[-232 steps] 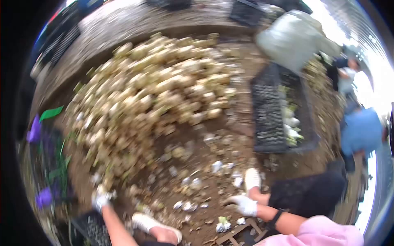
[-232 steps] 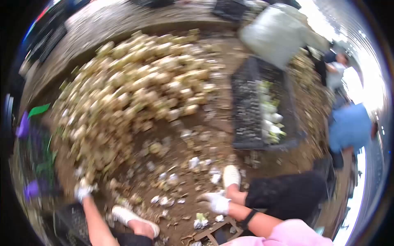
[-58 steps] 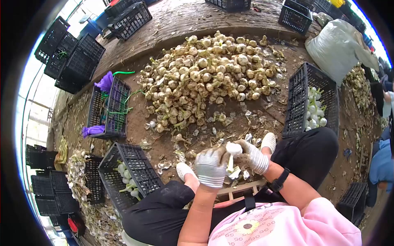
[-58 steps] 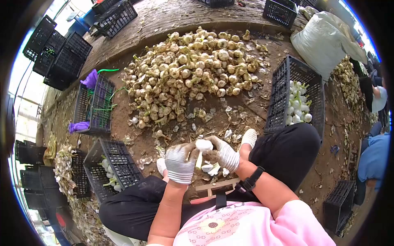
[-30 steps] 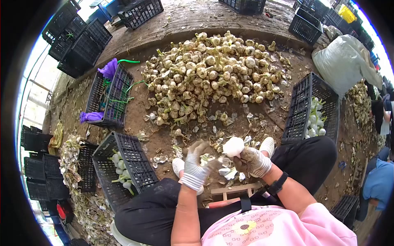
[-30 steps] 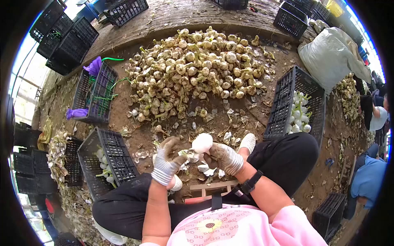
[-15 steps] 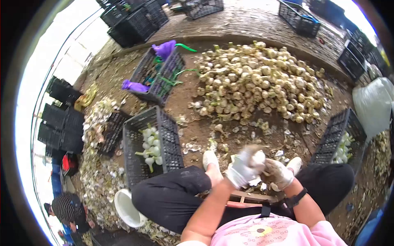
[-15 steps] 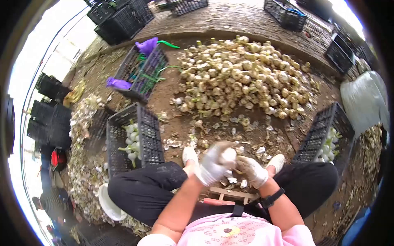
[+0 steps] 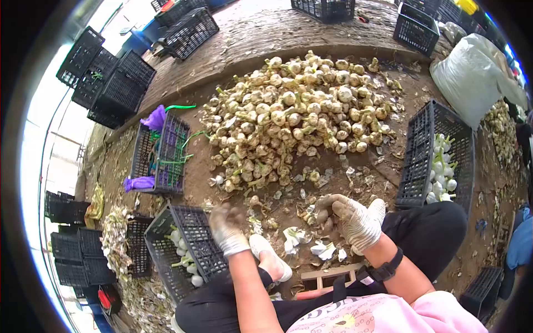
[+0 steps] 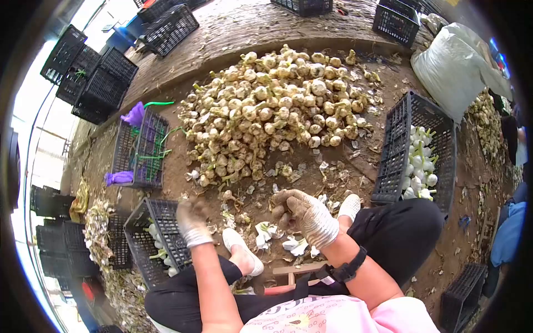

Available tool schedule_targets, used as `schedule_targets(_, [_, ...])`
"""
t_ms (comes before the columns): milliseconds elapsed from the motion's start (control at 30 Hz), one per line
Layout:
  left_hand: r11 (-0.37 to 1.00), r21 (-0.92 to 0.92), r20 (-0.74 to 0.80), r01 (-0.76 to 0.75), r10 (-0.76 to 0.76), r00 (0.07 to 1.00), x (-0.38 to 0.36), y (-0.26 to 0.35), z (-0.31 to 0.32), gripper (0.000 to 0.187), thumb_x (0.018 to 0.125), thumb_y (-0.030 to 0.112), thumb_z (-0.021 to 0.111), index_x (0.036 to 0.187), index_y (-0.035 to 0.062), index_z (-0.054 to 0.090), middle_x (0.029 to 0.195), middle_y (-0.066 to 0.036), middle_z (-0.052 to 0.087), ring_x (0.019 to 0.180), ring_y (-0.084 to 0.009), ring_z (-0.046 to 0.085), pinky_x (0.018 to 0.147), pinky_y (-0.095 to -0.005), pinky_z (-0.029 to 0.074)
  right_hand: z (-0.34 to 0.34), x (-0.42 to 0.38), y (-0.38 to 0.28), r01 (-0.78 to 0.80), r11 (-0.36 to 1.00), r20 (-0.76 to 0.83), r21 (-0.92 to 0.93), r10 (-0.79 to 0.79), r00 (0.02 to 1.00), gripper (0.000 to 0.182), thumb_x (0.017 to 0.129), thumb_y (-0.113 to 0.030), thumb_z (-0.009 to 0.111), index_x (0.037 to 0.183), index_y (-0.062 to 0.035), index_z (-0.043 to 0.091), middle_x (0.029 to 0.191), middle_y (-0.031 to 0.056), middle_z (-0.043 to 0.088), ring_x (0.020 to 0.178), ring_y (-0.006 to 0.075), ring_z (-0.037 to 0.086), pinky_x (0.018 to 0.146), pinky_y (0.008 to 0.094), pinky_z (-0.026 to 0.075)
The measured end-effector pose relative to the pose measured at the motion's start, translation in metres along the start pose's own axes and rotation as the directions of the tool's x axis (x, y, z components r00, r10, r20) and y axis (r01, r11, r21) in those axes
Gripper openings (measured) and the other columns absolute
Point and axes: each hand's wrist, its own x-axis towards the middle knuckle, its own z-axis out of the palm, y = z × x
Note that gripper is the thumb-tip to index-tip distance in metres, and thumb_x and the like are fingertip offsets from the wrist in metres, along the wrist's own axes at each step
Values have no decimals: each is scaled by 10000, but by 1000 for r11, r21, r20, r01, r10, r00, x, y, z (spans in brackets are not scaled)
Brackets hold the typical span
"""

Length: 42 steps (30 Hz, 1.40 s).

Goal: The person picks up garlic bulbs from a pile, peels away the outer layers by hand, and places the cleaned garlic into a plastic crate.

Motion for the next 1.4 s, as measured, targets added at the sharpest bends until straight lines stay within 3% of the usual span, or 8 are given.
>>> schedule_targets(100, [959, 283, 113, 13, -46, 993, 52, -66, 42, 295, 779, 95, 652, 1039, 47, 521, 888, -65, 600, 680, -125, 571, 519, -229, 471, -23, 12, -2, 28, 994, -46, 108, -23, 999, 305, 901, -275, 515, 1095, -39, 505, 853, 47, 567, 676, 125, 544, 613, 236, 471])
schedule_targets(233, [298, 837, 427, -459, 169, 888, 126, -116, 121, 713, 672, 339, 737, 1217, -9, 436, 1184, -213, 495, 1097, -318, 482, 929, -359, 389, -85, 40, 29, -65, 986, -241, 151, 101, 965, 235, 910, -210, 497, 1050, -23, 501, 828, 50, 571, 602, 109, 523, 560, 235, 464])
schedule_targets(500, [-291, 813, 513, -505, -52, 857, 212, -156, 235, 738, 686, 343, 692, 1289, 71, 365, 1289, -212, 396, 1118, -358, 471, 925, -402, 406, -105, 45, 16, -34, 983, -316, -180, -25, 948, 283, 920, -198, 468, 1092, 26, 479, 916, 71, 579, 730, 106, 567, 640, 219, 468])
schedule_targets(667, [-96, 827, 554, -554, -26, 832, 219, -156, 212, 536, 693, 212, 645, 1174, 61, 462, 1080, -192, 548, 949, -342, 568, 817, -375, 475, -95, 46, 11, -68, 956, -387, -284, -49, 921, 245, 869, -133, 536, 1067, 10, 515, 872, 56, 584, 717, 98, 547, 626, 208, 461])
schedule_targets(867, [292, 603, 751, -742, 107, 652, 7, -107, 149, 446, 683, 130, 695, 1056, -10, 495, 973, -157, 557, 859, -241, 577, 765, -335, 489, -83, 44, 10, 91, 970, -422, -226, -182, 888, 341, 830, -113, 582, 1146, -16, 497, 840, 14, 568, 650, 53, 488, 534, 189, 410])
schedule_targets(967, [154, 428, 881, -891, 148, 449, -72, -96, 114, 460, 645, 86, 713, 1041, 8, 492, 993, -169, 525, 902, -326, 546, 772, -369, 472, -81, 48, 30, 176, 958, -308, -225, -242, 920, 190, 839, -140, 586, 998, -36, 582, 794, -12, 583, 623, 51, 483, 561, 187, 409])
schedule_targets(1067, [342, 528, 796, -777, 120, 593, -108, -77, 81, 578, 603, 71, 742, 1119, 18, 485, 1068, -152, 515, 957, -304, 539, 845, -358, 459, -61, 29, 31, 36, 997, -281, -69, -54, 958, 139, 828, -187, 624, 900, -70, 604, 786, -21, 590, 660, 59, 525, 579, 203, 438])
schedule_targets(1400, [116, 423, 851, -899, 291, 438, -148, -44, 56, 688, 546, 122, 792, 1152, 26, 481, 1118, -164, 508, 978, -315, 542, 824, -373, 470, -28, -2, 35, 28, 984, -144, -178, -54, 988, 332, 769, -292, 697, 964, -65, 553, 823, -7, 571, 708, 84, 541, 583, 236, 456])
